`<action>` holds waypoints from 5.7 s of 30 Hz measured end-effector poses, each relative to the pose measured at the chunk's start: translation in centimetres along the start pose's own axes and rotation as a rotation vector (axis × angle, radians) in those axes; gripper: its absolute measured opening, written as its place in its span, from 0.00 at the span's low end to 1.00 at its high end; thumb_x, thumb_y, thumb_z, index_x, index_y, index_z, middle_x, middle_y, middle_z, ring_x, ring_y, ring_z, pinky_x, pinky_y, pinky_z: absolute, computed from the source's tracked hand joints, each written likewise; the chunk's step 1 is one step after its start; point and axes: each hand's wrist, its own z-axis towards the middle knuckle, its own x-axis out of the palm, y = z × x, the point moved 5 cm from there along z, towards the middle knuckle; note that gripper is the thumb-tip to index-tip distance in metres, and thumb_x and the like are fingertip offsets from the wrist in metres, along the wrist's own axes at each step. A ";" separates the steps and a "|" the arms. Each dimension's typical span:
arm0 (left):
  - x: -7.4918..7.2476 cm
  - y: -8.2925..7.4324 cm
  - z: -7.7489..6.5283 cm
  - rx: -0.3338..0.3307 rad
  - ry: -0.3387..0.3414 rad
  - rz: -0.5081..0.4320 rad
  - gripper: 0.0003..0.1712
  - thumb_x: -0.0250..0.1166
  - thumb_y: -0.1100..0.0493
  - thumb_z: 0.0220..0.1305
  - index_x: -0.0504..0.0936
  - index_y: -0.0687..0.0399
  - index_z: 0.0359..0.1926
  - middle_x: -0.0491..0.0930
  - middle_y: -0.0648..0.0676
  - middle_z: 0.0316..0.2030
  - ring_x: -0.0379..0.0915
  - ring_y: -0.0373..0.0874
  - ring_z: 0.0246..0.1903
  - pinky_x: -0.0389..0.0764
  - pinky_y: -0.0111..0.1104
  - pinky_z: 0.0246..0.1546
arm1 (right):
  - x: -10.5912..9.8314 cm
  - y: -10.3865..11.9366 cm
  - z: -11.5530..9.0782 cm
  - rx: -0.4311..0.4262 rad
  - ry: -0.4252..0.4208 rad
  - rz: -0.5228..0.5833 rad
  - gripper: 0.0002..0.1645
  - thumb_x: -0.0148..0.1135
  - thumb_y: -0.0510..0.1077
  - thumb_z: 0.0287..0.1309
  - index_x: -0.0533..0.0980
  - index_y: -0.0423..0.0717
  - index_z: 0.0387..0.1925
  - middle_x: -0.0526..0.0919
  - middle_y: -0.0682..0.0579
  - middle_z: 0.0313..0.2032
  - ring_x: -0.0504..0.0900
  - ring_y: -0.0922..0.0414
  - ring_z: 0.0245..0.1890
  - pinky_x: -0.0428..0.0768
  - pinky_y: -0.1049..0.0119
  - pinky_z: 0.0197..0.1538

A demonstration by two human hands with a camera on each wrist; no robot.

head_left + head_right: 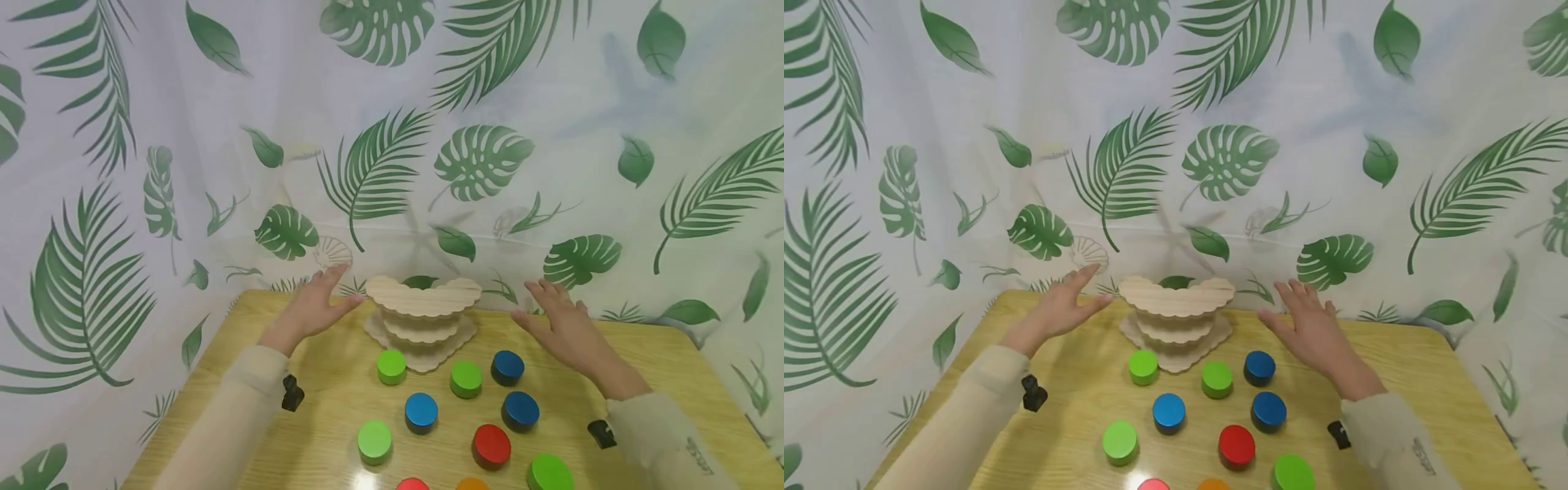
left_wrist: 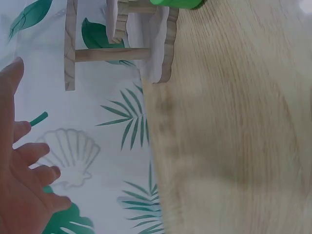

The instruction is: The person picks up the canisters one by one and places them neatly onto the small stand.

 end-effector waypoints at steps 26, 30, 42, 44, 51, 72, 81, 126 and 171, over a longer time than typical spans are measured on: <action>4.5 -0.5 2.7 0.010 -0.024 0.052 0.46 0.51 0.32 0.79 0.55 0.52 0.84 0.56 0.64 0.82 0.43 0.73 0.81 0.39 0.76 0.75 | 5.7 -4.3 -2.9 0.048 0.098 0.298 0.39 0.55 0.61 0.78 0.67 0.42 0.77 0.69 0.32 0.75 0.68 0.28 0.73 0.72 0.32 0.69; 4.7 -0.6 2.8 0.017 -0.017 0.153 0.44 0.46 0.31 0.81 0.54 0.49 0.85 0.56 0.65 0.82 0.45 0.74 0.80 0.41 0.77 0.74 | 6.4 -4.6 -3.1 0.031 0.153 0.333 0.39 0.56 0.59 0.78 0.66 0.41 0.78 0.70 0.33 0.75 0.67 0.28 0.74 0.72 0.31 0.69; 5.1 -0.7 3.0 0.043 0.000 0.233 0.39 0.41 0.34 0.83 0.56 0.46 0.84 0.58 0.68 0.80 0.46 0.72 0.81 0.44 0.74 0.75 | 7.7 -6.1 -3.4 0.023 0.214 0.474 0.39 0.61 0.50 0.75 0.63 0.35 0.78 0.69 0.32 0.75 0.68 0.29 0.74 0.73 0.37 0.71; 5.2 -0.6 2.9 0.041 -0.001 0.236 0.38 0.41 0.35 0.84 0.56 0.46 0.84 0.58 0.69 0.80 0.45 0.73 0.81 0.44 0.74 0.76 | 7.9 -6.3 -3.3 0.016 0.214 0.461 0.41 0.64 0.50 0.73 0.64 0.35 0.77 0.70 0.33 0.74 0.69 0.30 0.74 0.75 0.42 0.70; 5.2 -0.4 2.9 0.046 -0.006 0.246 0.37 0.39 0.36 0.85 0.56 0.45 0.84 0.59 0.70 0.79 0.46 0.73 0.81 0.43 0.73 0.76 | 8.5 -6.5 -3.1 -0.013 0.213 0.403 0.44 0.70 0.53 0.68 0.66 0.36 0.76 0.72 0.35 0.74 0.71 0.33 0.73 0.76 0.65 0.68; 5.6 -0.2 2.9 0.021 -0.006 0.263 0.35 0.40 0.39 0.85 0.53 0.42 0.85 0.59 0.69 0.79 0.44 0.72 0.81 0.45 0.72 0.76 | 9.7 -7.1 -2.7 0.034 0.247 0.495 0.45 0.72 0.54 0.67 0.67 0.40 0.77 0.69 0.36 0.76 0.65 0.34 0.77 0.75 0.60 0.72; 5.5 -0.4 2.8 0.019 -0.020 0.271 0.35 0.41 0.39 0.85 0.54 0.41 0.85 0.60 0.68 0.79 0.45 0.72 0.81 0.46 0.72 0.77 | 9.9 -7.1 -2.5 0.074 0.234 0.497 0.45 0.73 0.54 0.66 0.68 0.40 0.77 0.70 0.35 0.75 0.68 0.32 0.75 0.71 0.37 0.72; 5.1 -0.7 2.6 -0.010 0.007 0.344 0.35 0.37 0.35 0.84 0.52 0.34 0.85 0.52 0.69 0.81 0.39 0.72 0.82 0.39 0.73 0.76 | 3.3 4.1 5.3 -0.050 0.140 0.506 0.46 0.74 0.57 0.65 0.68 0.44 0.77 0.72 0.41 0.75 0.70 0.41 0.76 0.80 0.44 0.68; 5.6 0.0 3.0 -0.017 0.030 0.253 0.47 0.44 0.22 0.75 0.49 0.33 0.86 0.54 0.67 0.82 0.38 0.71 0.83 0.37 0.69 0.79 | 8.6 13.2 13.8 -0.158 0.062 0.459 0.37 0.76 0.51 0.62 0.77 0.41 0.69 0.83 0.42 0.65 0.79 0.43 0.69 0.76 0.45 0.71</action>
